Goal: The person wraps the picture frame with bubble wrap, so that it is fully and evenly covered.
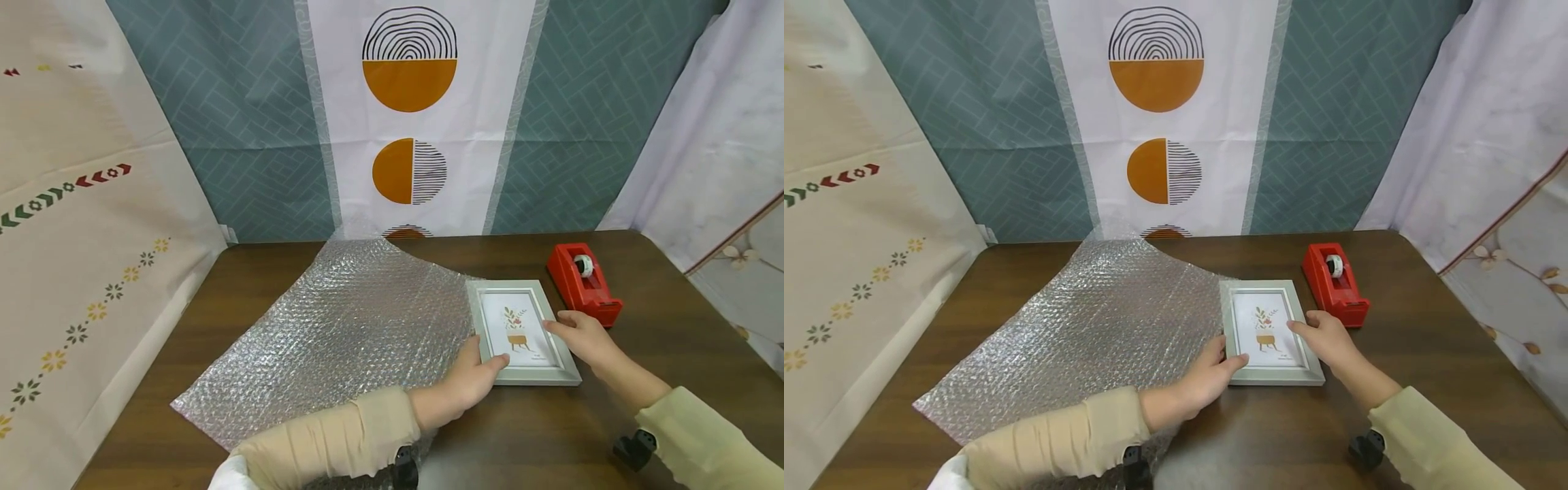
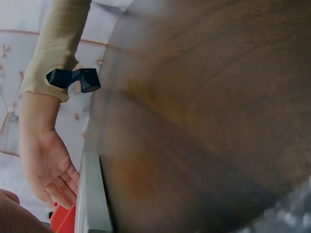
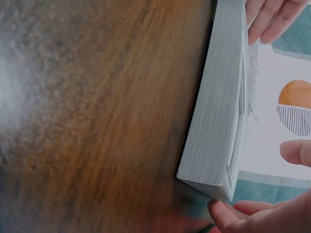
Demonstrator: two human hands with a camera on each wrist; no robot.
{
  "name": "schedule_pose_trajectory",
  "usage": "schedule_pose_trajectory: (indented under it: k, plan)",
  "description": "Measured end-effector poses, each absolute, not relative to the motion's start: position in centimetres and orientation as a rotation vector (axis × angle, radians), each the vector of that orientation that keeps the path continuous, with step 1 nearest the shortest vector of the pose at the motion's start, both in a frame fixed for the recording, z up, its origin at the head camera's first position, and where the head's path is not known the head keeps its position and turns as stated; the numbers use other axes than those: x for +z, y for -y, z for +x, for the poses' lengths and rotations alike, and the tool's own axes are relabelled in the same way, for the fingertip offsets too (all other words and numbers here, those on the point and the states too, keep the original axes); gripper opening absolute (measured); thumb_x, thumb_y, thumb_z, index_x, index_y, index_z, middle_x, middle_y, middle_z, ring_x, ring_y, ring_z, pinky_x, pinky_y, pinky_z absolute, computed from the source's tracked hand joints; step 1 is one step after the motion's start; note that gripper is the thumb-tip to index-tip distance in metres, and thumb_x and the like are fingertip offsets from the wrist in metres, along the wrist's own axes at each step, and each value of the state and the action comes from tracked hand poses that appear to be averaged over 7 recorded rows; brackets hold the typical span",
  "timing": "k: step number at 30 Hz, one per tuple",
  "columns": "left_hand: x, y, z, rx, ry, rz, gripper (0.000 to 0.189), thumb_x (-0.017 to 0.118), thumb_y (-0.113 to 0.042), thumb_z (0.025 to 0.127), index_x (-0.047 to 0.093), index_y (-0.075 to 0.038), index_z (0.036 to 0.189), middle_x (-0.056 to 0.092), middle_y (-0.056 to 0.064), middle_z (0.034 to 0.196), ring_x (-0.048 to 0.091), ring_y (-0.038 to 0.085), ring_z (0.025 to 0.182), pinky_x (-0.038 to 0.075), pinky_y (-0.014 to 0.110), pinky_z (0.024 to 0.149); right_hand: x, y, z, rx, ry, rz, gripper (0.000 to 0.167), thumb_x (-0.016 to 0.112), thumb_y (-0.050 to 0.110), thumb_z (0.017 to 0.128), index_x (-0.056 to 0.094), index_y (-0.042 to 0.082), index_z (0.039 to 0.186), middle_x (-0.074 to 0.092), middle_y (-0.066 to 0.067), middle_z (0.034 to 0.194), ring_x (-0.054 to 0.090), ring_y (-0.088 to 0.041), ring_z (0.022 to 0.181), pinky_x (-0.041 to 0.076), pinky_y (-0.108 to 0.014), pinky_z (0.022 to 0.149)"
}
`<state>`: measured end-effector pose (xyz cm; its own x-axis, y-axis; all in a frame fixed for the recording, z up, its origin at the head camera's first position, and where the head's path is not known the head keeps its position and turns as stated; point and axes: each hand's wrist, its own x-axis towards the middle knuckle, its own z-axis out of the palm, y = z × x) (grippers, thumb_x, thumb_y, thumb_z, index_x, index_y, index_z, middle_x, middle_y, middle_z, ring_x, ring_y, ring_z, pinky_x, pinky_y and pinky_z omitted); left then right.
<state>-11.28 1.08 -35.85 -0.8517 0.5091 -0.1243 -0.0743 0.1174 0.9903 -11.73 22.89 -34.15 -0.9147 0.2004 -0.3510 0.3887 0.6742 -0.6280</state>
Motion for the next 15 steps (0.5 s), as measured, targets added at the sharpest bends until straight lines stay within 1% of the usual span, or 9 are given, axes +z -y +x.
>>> schedule_pose_trajectory:
  k: [2,6,9,15]
  plan:
    - [-36.1,-1.4,-11.2,1.823,-1.948,0.456,0.049,0.053,-0.01,0.092,0.039,0.004,0.137,0.049,0.021,0.134,0.046,0.031,0.127,0.037,0.041,0.108,-34.2,-23.1,-11.9,-1.057,-2.63,0.483,0.072,0.045,0.034,0.098,0.024,-0.021,0.138,0.029,-0.041,0.141,0.037,-0.053,0.123,0.036,-0.061,0.101]
    - [-36.4,-1.7,-11.1,1.867,-1.908,0.491,0.047,0.053,-0.005,0.091,0.042,0.002,0.135,0.052,0.019,0.133,0.048,0.03,0.126,0.037,0.04,0.107,-34.3,-23.3,-12.0,-1.05,-2.604,0.512,0.07,0.045,0.032,0.098,0.026,-0.023,0.136,0.03,-0.042,0.139,0.038,-0.053,0.122,0.036,-0.061,0.101]
    - [-36.6,-1.9,-11.2,1.866,-1.894,0.497,0.048,0.053,-0.004,0.09,0.041,0.0,0.136,0.051,0.018,0.135,0.047,0.03,0.127,0.037,0.039,0.108,-34.3,-23.5,-12.1,-1.048,-2.577,0.53,0.069,0.044,0.032,0.098,0.027,-0.024,0.134,0.03,-0.042,0.138,0.039,-0.052,0.12,0.036,-0.061,0.101]
    - [-36.3,-2.4,-11.2,1.855,-1.905,0.433,0.049,0.054,-0.004,0.088,0.041,0.001,0.135,0.051,0.018,0.134,0.049,0.029,0.125,0.038,0.039,0.107,-34.3,-23.8,-12.2,-1.043,-2.561,0.534,0.066,0.044,0.032,0.098,0.032,-0.024,0.132,0.033,-0.042,0.137,0.04,-0.051,0.119,0.037,-0.061,0.1]
